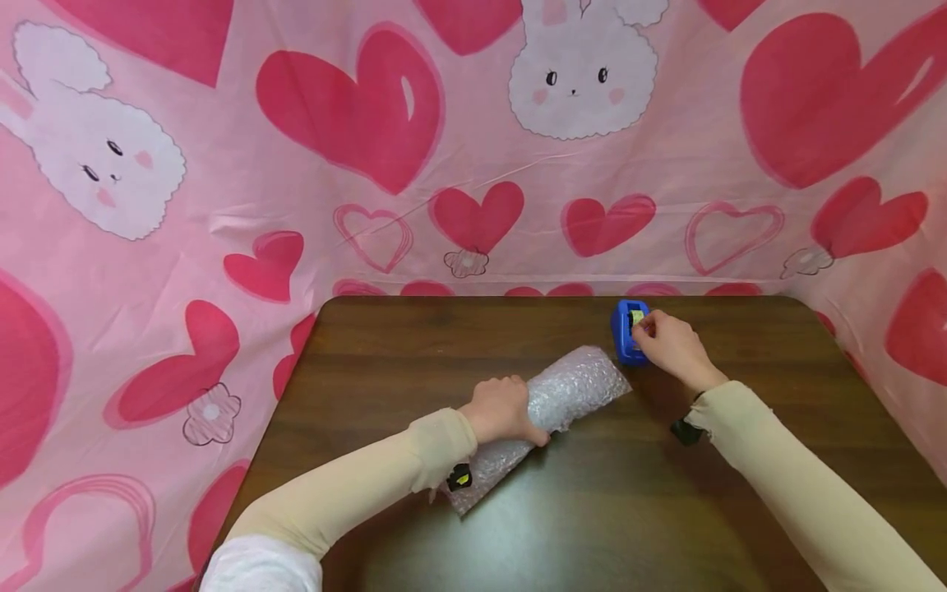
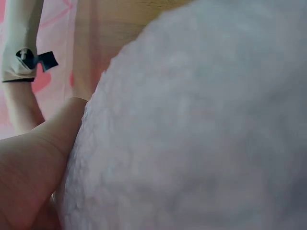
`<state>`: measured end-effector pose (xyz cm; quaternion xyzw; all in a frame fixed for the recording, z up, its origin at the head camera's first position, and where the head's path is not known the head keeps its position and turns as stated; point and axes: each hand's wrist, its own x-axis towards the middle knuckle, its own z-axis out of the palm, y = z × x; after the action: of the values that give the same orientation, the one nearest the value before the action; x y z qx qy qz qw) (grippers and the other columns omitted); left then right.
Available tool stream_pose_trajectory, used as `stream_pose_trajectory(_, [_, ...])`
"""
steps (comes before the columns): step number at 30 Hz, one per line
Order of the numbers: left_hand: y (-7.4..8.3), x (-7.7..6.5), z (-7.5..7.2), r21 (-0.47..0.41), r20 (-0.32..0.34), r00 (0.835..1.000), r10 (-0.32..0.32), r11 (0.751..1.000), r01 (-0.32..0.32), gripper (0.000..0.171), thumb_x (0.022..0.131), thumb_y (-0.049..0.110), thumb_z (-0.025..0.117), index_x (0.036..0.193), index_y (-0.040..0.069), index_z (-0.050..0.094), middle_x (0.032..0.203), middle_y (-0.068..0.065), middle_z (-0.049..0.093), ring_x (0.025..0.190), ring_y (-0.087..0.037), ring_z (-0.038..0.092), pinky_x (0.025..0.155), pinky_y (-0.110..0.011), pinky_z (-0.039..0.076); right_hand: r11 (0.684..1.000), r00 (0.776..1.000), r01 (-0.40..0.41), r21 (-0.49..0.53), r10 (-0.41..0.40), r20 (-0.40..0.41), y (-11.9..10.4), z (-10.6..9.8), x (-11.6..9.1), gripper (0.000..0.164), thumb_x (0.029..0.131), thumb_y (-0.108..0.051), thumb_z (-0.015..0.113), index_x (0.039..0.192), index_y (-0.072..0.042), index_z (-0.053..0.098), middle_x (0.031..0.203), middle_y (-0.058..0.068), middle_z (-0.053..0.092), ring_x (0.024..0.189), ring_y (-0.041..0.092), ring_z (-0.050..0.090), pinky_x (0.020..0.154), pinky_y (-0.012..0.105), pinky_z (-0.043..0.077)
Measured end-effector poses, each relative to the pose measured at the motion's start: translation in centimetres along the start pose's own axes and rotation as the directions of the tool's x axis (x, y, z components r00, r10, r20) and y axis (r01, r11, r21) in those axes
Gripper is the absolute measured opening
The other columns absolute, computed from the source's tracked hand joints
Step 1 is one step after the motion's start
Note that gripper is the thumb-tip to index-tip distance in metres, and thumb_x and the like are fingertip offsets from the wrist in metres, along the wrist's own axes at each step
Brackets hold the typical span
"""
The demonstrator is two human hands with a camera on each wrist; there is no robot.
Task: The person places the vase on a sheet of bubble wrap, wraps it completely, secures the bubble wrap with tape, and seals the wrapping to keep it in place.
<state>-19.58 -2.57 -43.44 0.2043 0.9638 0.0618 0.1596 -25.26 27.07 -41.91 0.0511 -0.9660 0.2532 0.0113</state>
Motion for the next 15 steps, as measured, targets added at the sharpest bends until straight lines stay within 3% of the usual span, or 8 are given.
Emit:
stream_pose_trajectory(3, [0.1,0.0,0.1,-0.001,-0.011,1.000,-0.013,1.000,0.013,0.074,0.070,0.066,0.083,0.111,0.007,0.066,0.101,-0.005,0.068,0.094,-0.027,0.068,0.071,-0.039,0.055,0.993,0.991,-0.121,0.012,0.120,0.058,1.4,0.0,0.4,0.043,0.104,-0.030,0.052,0.114,0.011,0.063,0.108,0.030,0.069,0.091,0.041,0.063,0.078,0.055,0.051])
stream_pose_trajectory(6, [0.2,0.0,0.2,-0.006,-0.017,1.000,-0.017,1.000,0.017,0.073,0.071,0.067,0.083,0.109,0.007,0.067,0.101,-0.005,0.068,0.093,-0.028,0.068,0.071,-0.039,0.055,0.978,0.970,-0.205,0.046,0.197,0.146,2.1,0.0,0.8,0.049,0.106,-0.034,0.048,0.113,0.011,0.064,0.099,0.025,0.069,0.087,0.036,0.062,0.073,0.048,0.052])
stream_pose_trajectory(12, [0.3,-0.1,0.1,-0.021,-0.017,0.999,-0.029,0.999,0.028,0.072,0.071,0.066,0.083,0.109,0.007,0.067,0.101,-0.004,0.067,0.094,-0.028,0.068,0.070,-0.039,0.055,0.943,0.938,-0.296,0.154,0.257,0.233,2.9,0.4,1.7,0.049,0.108,-0.035,0.048,0.111,0.012,0.060,0.071,0.008,0.063,0.070,0.024,0.058,0.061,0.035,0.050])
stream_pose_trajectory(15, [0.3,-0.2,0.0,-0.018,-0.015,1.000,-0.027,0.999,0.026,0.072,0.071,0.066,0.083,0.110,0.008,0.067,0.102,-0.004,0.067,0.094,-0.029,0.068,0.070,-0.039,0.055,0.907,0.922,-0.346,0.240,0.281,0.268,3.3,0.6,2.1,0.046,0.108,-0.033,0.052,0.107,0.012,0.059,0.064,0.001,0.059,0.063,0.017,0.054,0.059,0.031,0.047])
